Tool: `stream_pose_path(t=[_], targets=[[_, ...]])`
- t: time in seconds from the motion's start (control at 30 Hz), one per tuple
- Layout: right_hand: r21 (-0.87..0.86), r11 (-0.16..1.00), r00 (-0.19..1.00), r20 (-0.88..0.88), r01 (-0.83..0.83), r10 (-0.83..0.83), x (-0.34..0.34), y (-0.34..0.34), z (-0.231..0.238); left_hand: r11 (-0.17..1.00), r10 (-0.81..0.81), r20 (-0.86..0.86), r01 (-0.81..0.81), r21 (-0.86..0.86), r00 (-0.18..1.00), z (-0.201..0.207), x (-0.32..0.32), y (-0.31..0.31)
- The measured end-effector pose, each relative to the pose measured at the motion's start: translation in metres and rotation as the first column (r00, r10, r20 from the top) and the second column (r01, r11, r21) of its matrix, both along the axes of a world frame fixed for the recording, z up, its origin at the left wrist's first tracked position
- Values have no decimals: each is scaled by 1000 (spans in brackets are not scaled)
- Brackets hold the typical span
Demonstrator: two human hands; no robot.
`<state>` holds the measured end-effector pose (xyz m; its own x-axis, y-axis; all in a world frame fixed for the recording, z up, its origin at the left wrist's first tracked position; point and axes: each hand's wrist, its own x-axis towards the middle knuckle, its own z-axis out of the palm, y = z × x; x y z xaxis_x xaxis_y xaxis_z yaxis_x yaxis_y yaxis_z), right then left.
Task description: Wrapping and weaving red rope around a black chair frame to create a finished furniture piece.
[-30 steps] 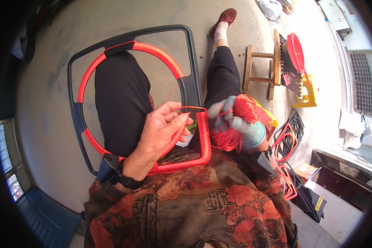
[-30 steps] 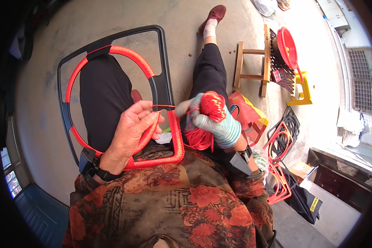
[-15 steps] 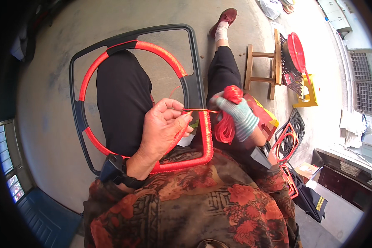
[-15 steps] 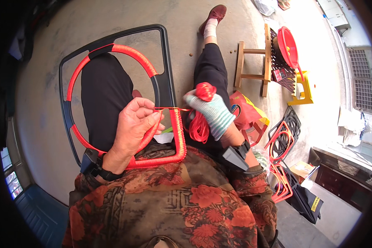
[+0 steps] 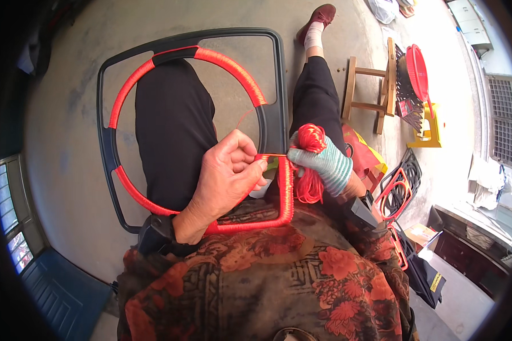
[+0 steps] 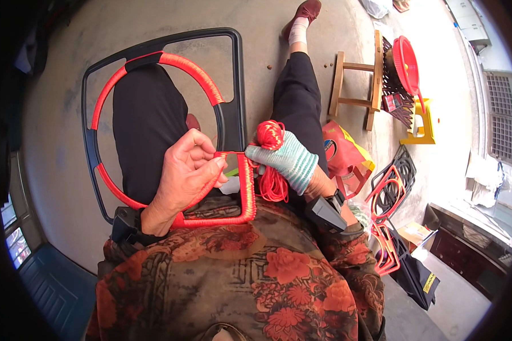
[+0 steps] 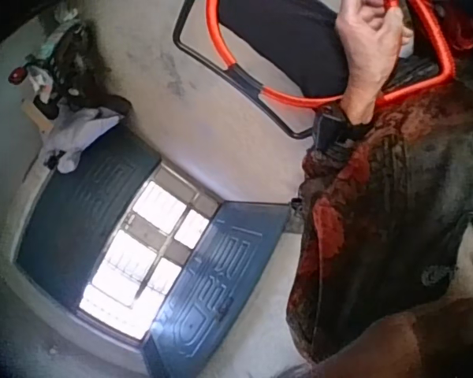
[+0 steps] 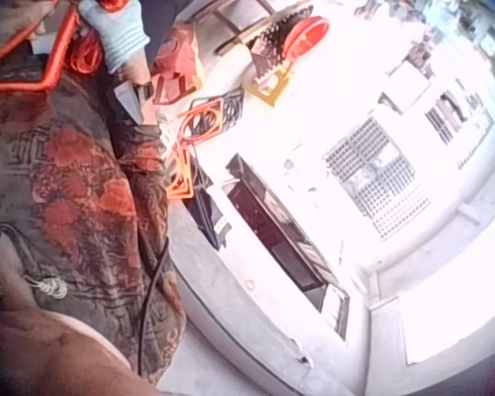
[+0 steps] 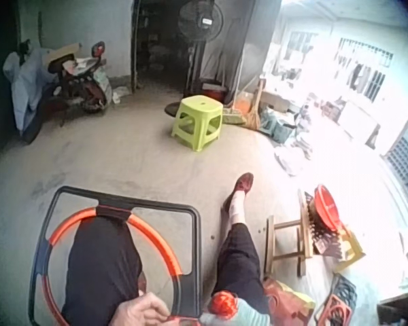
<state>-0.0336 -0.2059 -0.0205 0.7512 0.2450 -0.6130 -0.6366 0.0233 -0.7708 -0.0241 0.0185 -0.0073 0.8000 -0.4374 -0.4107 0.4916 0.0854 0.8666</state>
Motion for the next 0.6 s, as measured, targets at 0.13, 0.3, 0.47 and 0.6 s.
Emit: stream_pose_path(t=[0.13,0.3,0.47,0.6], targets=[[-58,997,996,64,-56,60,1,1,7,998,-3,-20,2,-55,1000,-2,0,0],[-96,990,989,87,-107,116,2,-2,5,985,-1,-244,-42,-168,970,-9,3,-2],[233,930,948,77,285,-309,-17,-29,-14,975,9,-275,-70,-210,961,-15,6,-2],[246,659,672,40,710,-739,-38,-116,-34,972,44,-316,-113,-205,948,-13,12,-3]])
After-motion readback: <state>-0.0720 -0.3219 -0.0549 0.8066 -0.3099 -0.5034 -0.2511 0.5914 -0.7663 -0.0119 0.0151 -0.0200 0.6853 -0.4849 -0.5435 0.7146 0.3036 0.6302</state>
